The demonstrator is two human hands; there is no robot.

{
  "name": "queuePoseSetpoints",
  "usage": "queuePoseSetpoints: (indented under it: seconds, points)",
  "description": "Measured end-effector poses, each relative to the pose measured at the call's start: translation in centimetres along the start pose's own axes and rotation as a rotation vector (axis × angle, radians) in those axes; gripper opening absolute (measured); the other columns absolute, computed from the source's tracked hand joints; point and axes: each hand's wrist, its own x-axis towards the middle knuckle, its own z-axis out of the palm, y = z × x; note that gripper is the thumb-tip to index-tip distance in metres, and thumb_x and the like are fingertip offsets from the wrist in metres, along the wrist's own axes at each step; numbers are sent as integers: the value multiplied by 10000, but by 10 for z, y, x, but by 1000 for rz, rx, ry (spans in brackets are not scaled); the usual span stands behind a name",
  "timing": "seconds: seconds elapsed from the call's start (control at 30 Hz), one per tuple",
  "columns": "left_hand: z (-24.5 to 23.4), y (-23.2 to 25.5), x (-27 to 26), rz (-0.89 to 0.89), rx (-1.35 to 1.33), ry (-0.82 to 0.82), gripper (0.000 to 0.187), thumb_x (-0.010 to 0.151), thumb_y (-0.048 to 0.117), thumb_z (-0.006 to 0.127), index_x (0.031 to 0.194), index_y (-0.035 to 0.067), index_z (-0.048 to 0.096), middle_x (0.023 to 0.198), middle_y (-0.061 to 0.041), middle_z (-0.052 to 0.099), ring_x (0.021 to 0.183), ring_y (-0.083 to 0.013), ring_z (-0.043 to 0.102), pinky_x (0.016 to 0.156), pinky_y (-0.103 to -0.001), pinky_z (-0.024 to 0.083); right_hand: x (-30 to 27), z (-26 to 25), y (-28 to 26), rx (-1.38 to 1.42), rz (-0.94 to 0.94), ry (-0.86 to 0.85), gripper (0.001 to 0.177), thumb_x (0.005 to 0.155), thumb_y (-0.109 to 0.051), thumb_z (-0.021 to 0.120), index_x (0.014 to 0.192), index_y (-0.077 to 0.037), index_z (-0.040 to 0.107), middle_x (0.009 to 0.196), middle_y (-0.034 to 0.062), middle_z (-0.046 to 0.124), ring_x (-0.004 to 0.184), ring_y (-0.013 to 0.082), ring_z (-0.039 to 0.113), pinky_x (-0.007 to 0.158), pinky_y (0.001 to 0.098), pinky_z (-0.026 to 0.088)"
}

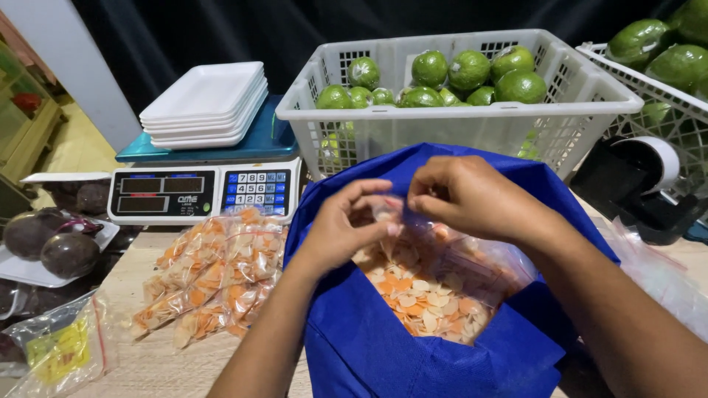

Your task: A person is manually bagging dried food items into small plastic bags at a packaging station.

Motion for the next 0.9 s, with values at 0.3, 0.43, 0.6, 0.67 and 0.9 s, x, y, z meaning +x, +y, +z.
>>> queuePoseSetpoints:
  seconds: [0.3, 0.43, 0.6, 0.67, 0.9]
  points:
    - [-17, -1, 3, 22, 53, 153, 688, 735, 91, 877, 1361, 149, 598, 1101, -25, 773, 954, -92, 706, 852, -211, 571, -6, 50, -18, -238, 94, -573, 471, 823, -399, 804, 1084, -10, 753, 1092, 243, 750, 1091, 398, 717, 933, 495, 584]
    - [-14, -6, 4, 26, 78, 154, 679, 734, 94, 874, 1357, 146, 607, 1082, -20, 774, 939, -83, 703, 855, -202, 569, -9, 60, -10, -244, -48, -602, 277, 826, -246, 750, 1036, -68, 785, 962, 208, 762, 954, 393, 748, 823, 477, 612]
    - [-12, -11, 6, 27, 73, 121, 687, 738, 85, 866, 1369, 136, 599, 1079, -26, 771, 937, -89, 705, 856, -209, 564, -5, 37, -16, -290, 5, -587, 261, 844, -287, 749, 1028, -110, 804, 941, 185, 774, 927, 356, 765, 791, 442, 618]
    - [-9, -8, 4, 24, 78, 102, 678, 740, 67, 851, 1365, 130, 596, 1072, -25, 772, 939, -87, 707, 864, -203, 561, -4, 18, -17, -100, -4, -434, 232, 793, -204, 706, 989, -166, 824, 978, 144, 805, 1027, 345, 749, 852, 469, 601]
    - [8, -7, 1, 18, 98, 6, 681, 714, 54, 849, 1349, 92, 606, 1084, -66, 767, 965, -140, 706, 887, -278, 571, 0, -3, 2, 82, -145, 42, 100, 837, -145, 719, 921, -155, 771, 885, 70, 753, 891, 310, 748, 790, 422, 575]
